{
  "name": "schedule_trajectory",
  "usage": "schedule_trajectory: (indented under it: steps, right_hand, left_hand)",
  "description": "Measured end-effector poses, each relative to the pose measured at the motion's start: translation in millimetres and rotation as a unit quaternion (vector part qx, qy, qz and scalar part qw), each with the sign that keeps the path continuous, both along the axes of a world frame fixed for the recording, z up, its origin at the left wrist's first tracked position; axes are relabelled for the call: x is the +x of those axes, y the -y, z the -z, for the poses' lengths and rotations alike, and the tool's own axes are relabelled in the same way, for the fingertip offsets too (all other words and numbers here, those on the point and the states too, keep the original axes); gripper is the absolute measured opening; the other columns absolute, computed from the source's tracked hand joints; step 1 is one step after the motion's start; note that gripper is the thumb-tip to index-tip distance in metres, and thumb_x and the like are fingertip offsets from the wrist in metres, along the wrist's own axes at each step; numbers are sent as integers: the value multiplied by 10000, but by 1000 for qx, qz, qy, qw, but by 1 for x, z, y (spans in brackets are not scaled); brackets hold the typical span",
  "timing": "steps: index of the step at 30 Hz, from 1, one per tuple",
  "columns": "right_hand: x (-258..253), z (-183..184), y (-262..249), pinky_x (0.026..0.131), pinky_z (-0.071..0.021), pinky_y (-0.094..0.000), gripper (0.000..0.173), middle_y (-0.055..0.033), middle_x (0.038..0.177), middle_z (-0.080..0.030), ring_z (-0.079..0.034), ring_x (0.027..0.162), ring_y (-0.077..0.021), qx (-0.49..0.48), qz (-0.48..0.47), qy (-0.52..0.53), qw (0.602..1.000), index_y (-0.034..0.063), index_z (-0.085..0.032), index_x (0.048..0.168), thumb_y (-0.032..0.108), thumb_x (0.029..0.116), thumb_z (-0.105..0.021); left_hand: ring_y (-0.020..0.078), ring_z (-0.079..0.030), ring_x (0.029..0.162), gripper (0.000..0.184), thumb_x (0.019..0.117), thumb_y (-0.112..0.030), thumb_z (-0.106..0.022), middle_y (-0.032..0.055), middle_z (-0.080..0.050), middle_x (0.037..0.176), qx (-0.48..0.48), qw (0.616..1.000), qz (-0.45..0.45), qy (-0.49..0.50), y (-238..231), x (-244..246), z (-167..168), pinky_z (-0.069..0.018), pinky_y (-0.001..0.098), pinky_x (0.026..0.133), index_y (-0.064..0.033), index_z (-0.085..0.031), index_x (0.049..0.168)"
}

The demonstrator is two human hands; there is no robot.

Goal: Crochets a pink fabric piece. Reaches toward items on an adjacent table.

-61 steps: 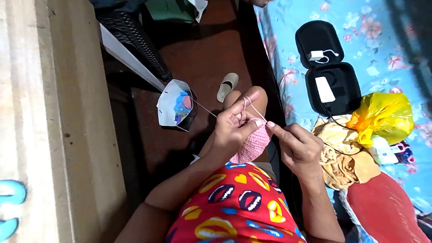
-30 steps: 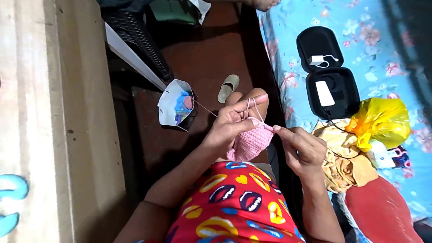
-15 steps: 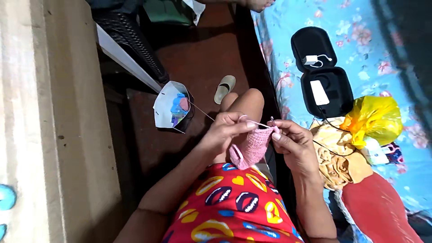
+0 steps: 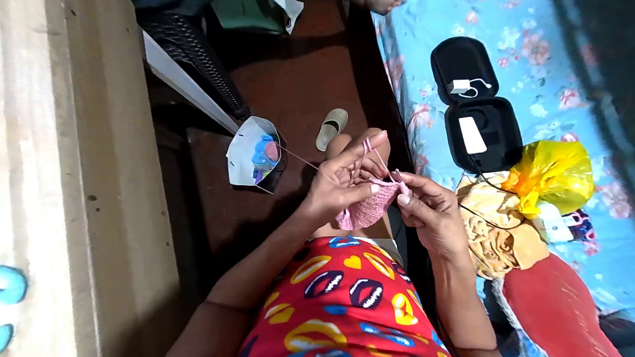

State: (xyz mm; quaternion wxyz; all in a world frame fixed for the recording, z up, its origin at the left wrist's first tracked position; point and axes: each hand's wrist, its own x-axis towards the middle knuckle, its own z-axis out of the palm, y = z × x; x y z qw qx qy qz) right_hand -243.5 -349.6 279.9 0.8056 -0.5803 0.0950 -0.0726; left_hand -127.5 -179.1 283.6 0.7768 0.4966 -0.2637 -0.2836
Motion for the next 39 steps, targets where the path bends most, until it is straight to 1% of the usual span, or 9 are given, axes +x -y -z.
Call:
schedule_trajectory:
  steps: [4, 6, 7, 8, 12, 19, 27, 32, 39]
  right_hand:
    - [0, 3, -2, 546, -424, -112, 371, 26, 1019, -730, -510, 617, 53, -108, 10, 16, 994, 81, -687, 1326, 5, 975, -593]
    - [0, 5, 1, 690, -505, -131, 364, 22, 1143, -729, -602, 782, 46, -191, 8, 45, 980, 57, -685, 1318, -4, 980, -563]
    - [0, 7, 4, 804, -553, -163, 355, 5, 1163, -725, -654, 905, 18, -242, 5, 65, 968, 47, -689, 1306, -4, 983, -552]
    - [0, 9, 7, 844, -565, -184, 345, -14, 1116, -720, -663, 944, -9, -293, 3, 84, 952, 49, -700, 1292, 2, 987, -545]
    - [2, 12, 17, 585, -413, -186, 365, -31, 779, -553, -488, 647, -41, -474, 16, 151, 867, 133, -730, 1277, 54, 983, -528]
    - [1, 8, 14, 506, -396, -296, 395, -80, 728, -554, -516, 587, -160, -604, 47, 164, 779, 160, -756, 1257, 43, 961, -522]
    - [1, 14, 4, 495, -408, -306, 376, -109, 738, -571, -537, 586, -193, -634, 78, 161, 753, 130, -765, 1234, 12, 952, -547]
    - [1, 16, 2, 491, -413, -304, 359, -108, 734, -578, -544, 584, -195, -635, 85, 161, 751, 121, -769, 1223, 13, 952, -558]
    - [2, 18, 4, 507, -435, -302, 340, -110, 752, -597, -559, 600, -188, -616, 87, 169, 764, 106, -771, 1206, 15, 950, -568]
  left_hand:
    - [78, -654, 672, 751, 854, 170, -616, 73, -715, 893, 79, 996, -41, -16, -1, -4, -11, -562, 186, 633, -72, -437, 1542]
    - [69, -634, 636, 732, 878, 144, -622, 66, -711, 859, 107, 992, -47, -44, -2, -4, -15, -545, 177, 593, -100, -443, 1544]
    - [65, -633, 627, 720, 885, 137, -609, 63, -708, 848, 112, 991, -45, -65, -3, -4, -17, -543, 176, 580, -113, -446, 1541]
    - [67, -633, 628, 708, 894, 130, -594, 65, -701, 840, 113, 989, -42, -87, -3, -3, -19, -541, 180, 576, -127, -452, 1538]
    - [79, -658, 663, 681, 900, 126, -566, 78, -712, 858, 109, 981, -42, -157, -2, -2, -20, -567, 215, 623, -136, -470, 1521]
    - [86, -650, 660, 678, 913, 137, -549, 95, -706, 865, 105, 984, -56, -135, -4, -4, -19, -558, 211, 614, -131, -463, 1530]
    - [76, -620, 599, 701, 888, 138, -628, 67, -692, 817, 123, 987, -93, -36, -4, -8, -16, -535, 180, 557, -81, -453, 1530]
    - [83, -598, 581, 687, 880, 145, -630, 77, -685, 807, 131, 986, -90, -49, -3, -8, -15, -517, 180, 540, -88, -488, 1509]
    - [82, -641, 633, 687, 896, 124, -617, 74, -696, 814, 110, 984, -78, -115, 0, -7, -12, -561, 213, 611, -113, -472, 1525]
